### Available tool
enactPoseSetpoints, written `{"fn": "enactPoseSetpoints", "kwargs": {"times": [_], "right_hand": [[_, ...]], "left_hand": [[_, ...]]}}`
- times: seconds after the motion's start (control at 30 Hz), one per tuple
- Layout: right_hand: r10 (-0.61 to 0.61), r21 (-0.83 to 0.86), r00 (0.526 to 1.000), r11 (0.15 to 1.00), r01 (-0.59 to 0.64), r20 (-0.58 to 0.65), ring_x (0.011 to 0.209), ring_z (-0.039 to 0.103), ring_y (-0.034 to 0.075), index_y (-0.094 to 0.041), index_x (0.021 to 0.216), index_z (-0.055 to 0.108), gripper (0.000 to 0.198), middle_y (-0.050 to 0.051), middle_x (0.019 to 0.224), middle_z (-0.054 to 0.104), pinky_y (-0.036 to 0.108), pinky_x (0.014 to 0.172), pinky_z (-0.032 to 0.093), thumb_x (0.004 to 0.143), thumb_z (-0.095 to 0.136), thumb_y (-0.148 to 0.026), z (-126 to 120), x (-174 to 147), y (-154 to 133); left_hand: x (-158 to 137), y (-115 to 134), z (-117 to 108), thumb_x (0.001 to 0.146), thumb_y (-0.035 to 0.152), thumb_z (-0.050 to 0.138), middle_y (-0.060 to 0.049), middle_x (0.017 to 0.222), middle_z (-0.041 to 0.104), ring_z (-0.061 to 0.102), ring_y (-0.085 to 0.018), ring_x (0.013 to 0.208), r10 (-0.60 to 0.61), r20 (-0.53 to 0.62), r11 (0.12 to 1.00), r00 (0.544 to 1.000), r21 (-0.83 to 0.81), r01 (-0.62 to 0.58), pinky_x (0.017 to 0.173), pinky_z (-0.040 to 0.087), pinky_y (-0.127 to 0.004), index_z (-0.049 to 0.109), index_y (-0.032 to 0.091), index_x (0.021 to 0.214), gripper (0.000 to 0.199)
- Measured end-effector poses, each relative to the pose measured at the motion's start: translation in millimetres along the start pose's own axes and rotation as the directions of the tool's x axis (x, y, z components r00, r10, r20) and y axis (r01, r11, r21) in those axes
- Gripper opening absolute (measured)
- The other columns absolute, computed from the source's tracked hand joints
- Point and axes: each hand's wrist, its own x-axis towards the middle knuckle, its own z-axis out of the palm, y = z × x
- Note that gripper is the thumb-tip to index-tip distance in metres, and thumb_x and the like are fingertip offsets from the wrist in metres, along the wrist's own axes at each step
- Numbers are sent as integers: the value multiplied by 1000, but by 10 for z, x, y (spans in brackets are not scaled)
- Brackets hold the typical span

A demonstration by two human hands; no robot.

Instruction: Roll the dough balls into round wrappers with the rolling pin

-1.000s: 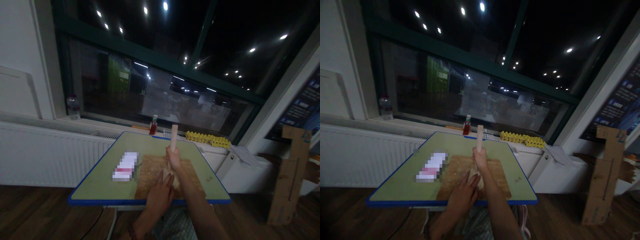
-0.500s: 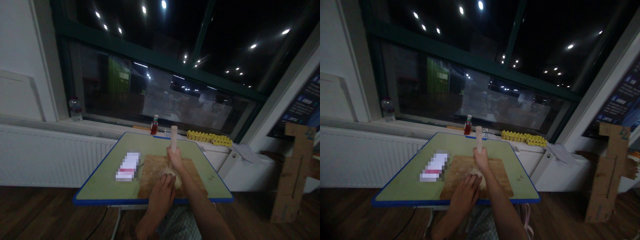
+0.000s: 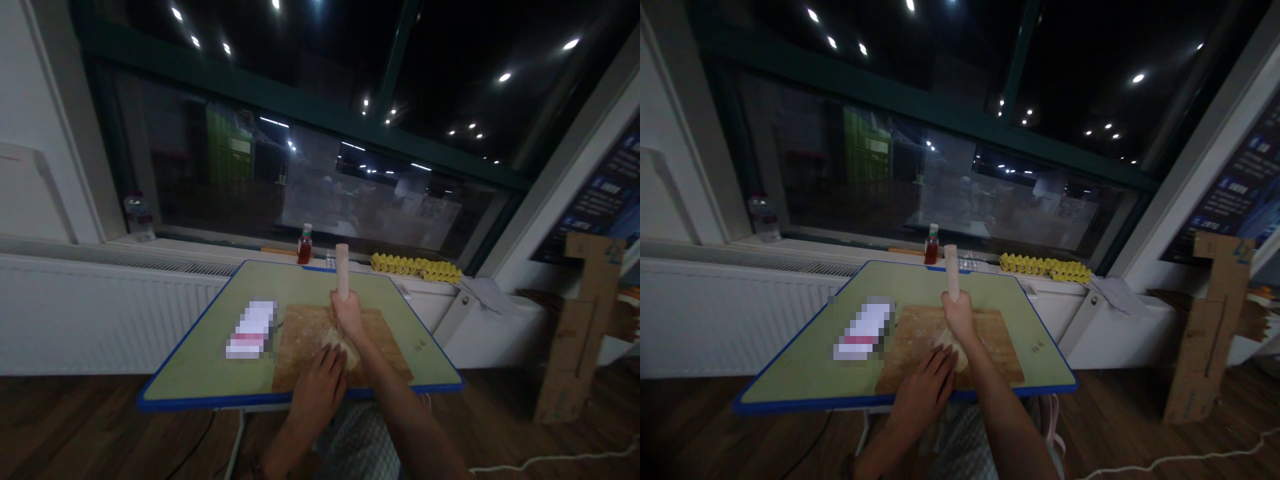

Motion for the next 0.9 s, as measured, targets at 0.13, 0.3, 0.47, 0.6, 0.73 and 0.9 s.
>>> {"fn": "enactPoseSetpoints", "kwargs": {"times": [0.13,0.3,0.47,0.6,0.73,0.9], "right_hand": [[-68,-138,986,986,90,153,48,32,7,-21,54,41,21,-6,49,36,20,42,23,65,52,-36,137,-58,-24],[-109,-157,964,976,150,241,50,32,7,-21,55,42,21,-6,51,37,20,43,23,65,54,-36,153,-48,-7],[-70,-76,993,994,77,99,48,29,8,-22,55,40,20,-6,50,34,21,42,23,67,49,-36,92,-35,46],[-94,-107,937,985,137,336,51,34,8,-20,54,46,19,-6,52,39,20,45,25,63,57,-32,92,-98,20],[-52,-34,970,998,61,239,47,34,8,-21,55,43,23,-7,49,37,20,43,26,67,55,-36,-35,-82,-62],[-31,-15,954,999,38,299,45,34,8,-22,55,41,24,-8,47,36,20,42,27,67,56,-36,-66,-123,-117]], "left_hand": [[21,19,-29,90,18,47,-9,123,64,54,-27,119,-18,37,1000,999,-21,19,97,49,-42,59,15,122,34],[29,6,-29,90,19,47,-10,123,64,54,-27,119,-16,43,1000,999,-27,17,96,50,-42,59,14,121,34],[27,-10,-42,90,18,46,-10,125,63,54,-27,119,10,43,1000,999,-9,-9,96,51,-42,58,14,122,35],[19,-29,-39,90,18,46,-9,124,64,55,-26,118,-1,30,1000,1000,-12,1,96,51,-41,60,16,120,33],[-4,-58,13,91,20,44,-8,122,65,56,-25,117,17,-20,1000,1000,-6,-17,95,51,-41,58,18,122,34],[-16,-59,25,92,20,43,-8,122,65,55,-25,118,15,-37,1000,999,-9,-15,95,51,-40,58,18,123,35]]}}
